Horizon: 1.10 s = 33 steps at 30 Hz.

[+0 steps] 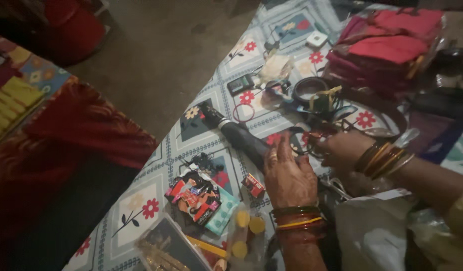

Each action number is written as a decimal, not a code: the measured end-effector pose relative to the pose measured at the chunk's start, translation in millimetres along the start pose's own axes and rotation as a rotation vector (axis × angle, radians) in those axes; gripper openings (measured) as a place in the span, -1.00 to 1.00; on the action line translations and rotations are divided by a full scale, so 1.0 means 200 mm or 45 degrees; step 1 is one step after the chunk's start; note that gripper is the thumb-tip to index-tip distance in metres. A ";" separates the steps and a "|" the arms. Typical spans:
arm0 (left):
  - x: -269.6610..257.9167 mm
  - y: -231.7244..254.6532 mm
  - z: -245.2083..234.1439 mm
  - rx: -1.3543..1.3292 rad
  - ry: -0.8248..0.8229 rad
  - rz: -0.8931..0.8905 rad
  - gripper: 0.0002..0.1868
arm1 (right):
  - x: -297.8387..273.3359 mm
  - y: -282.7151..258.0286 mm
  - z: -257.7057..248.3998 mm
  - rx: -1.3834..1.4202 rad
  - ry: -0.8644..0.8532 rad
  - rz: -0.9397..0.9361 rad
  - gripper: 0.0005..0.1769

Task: The person sits on a patterned floor covering and unpacks various items from plastic bags and boxes. They remove a black pouch, a small electronic device, and several boxes of bangles, placing them on the floor.

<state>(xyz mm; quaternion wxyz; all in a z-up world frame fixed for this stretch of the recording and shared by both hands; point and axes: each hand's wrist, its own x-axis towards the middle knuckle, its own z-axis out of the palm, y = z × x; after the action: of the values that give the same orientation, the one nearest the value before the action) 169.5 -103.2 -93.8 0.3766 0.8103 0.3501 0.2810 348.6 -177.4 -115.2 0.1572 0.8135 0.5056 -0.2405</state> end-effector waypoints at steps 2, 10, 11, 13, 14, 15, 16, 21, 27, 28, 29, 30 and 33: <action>0.01 0.00 0.02 0.014 -0.017 0.019 -0.35 | -0.04 -0.01 0.03 0.203 0.094 -0.069 -0.53; 0.01 -0.02 0.04 0.059 -0.103 -0.046 -0.39 | -0.06 0.15 0.08 0.122 0.081 0.205 -0.53; 0.01 -0.02 0.05 0.080 -0.121 -0.045 -0.39 | -0.02 0.19 0.12 0.112 0.067 0.235 -0.59; 0.02 -0.02 0.07 0.088 -0.155 -0.046 -0.38 | 0.05 0.23 0.22 0.000 0.119 0.220 -0.48; 0.02 -0.02 0.08 0.073 -0.172 -0.048 -0.38 | 0.07 0.23 0.26 -0.054 0.148 0.219 -0.42; 0.02 -0.01 0.09 0.059 -0.188 -0.049 -0.38 | 0.09 0.24 0.29 0.007 0.208 0.135 -0.46; 0.02 -0.01 0.10 0.058 -0.131 0.011 -0.42 | 0.09 0.25 0.32 0.069 0.260 0.052 -0.50; 0.01 0.04 0.05 0.147 -0.275 -0.127 -0.75 | -0.07 0.25 0.26 0.136 0.236 0.124 -0.42; 0.01 0.14 -0.01 0.126 -0.465 -0.180 -0.62 | -0.06 0.38 0.34 -0.103 0.605 0.215 -0.68; 0.01 0.14 -0.01 0.145 -0.451 -0.188 -0.60 | -0.05 0.39 0.35 -0.085 0.575 0.252 -0.65; 0.01 0.14 -0.02 0.163 -0.437 -0.196 -0.57 | -0.03 0.39 0.34 -0.067 0.546 0.290 -0.62; 0.01 0.13 -0.02 0.182 -0.422 -0.209 -0.55 | -0.02 0.38 0.33 -0.013 0.432 0.339 -0.62; 0.01 0.12 -0.01 0.135 -0.338 -0.159 -0.53 | -0.03 0.33 0.27 0.056 0.178 0.400 -0.63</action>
<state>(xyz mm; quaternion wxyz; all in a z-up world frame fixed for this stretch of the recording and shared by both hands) 178.7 -111.9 -73.2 0.3930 0.8359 0.3611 0.1284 393.3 -237.3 -156.5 0.1395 0.9006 0.3764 -0.1668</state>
